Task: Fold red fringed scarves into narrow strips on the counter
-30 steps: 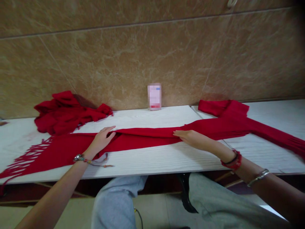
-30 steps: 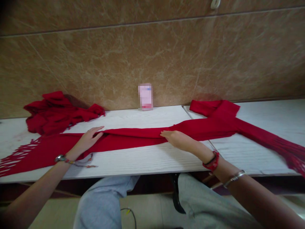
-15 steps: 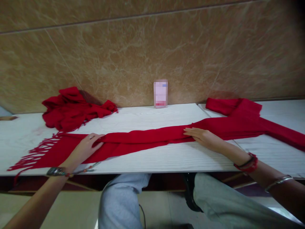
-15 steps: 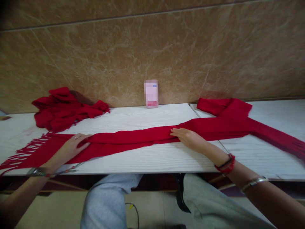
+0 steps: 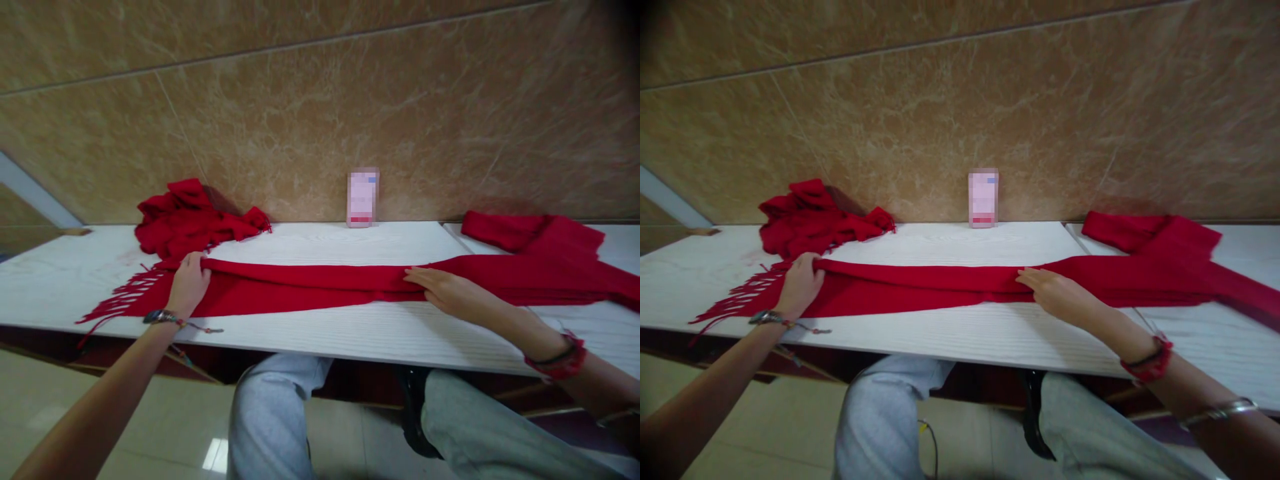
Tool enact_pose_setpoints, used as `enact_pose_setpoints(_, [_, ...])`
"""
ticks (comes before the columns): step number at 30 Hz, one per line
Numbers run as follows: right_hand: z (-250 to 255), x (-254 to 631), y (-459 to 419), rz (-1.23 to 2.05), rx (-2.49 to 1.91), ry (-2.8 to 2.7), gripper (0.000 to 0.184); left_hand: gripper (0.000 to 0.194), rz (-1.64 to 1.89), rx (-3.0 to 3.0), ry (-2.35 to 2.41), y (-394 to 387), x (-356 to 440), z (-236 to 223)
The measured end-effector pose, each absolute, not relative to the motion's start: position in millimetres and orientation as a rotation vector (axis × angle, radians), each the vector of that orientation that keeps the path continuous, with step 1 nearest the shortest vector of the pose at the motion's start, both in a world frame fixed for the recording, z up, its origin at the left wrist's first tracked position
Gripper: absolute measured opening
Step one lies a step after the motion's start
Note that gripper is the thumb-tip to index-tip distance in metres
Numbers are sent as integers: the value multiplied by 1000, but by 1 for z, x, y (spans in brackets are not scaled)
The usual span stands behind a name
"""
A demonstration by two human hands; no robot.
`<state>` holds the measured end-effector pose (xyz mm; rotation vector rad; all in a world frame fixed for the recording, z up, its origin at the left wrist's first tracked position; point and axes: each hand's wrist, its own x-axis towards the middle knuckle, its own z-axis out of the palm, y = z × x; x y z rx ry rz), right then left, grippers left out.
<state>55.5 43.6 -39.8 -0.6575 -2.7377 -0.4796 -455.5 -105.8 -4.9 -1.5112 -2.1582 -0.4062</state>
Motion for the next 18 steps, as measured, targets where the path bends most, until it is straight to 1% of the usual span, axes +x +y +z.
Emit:
enact_pose_setpoints(5, [-35,7,30,-455,-549,-2776,47,29,-582,-1445,-1977,-119,-450,4])
enact_pose_setpoints(7, [-38,-3,31,-364,-598,-2769,47,29,-532,-1552,-1998,-128,-456,-3])
enact_pose_setpoints(10, [-41,1,37,-129,-719,-2679,43,29,-391,-1727,-2150,-138,-473,-17])
enact_pose_setpoints(13, [-46,14,42,65,-799,-2596,39,31,-311,-1683,-2210,-138,-488,-23])
enact_pose_setpoints(15, [-49,18,42,48,-749,-2606,38,37,-259,-1626,-2167,-135,-494,-21])
enact_pose_setpoints(18, [-48,5,35,-164,-571,-2651,39,46,-164,-1545,-2175,-131,-500,-16])
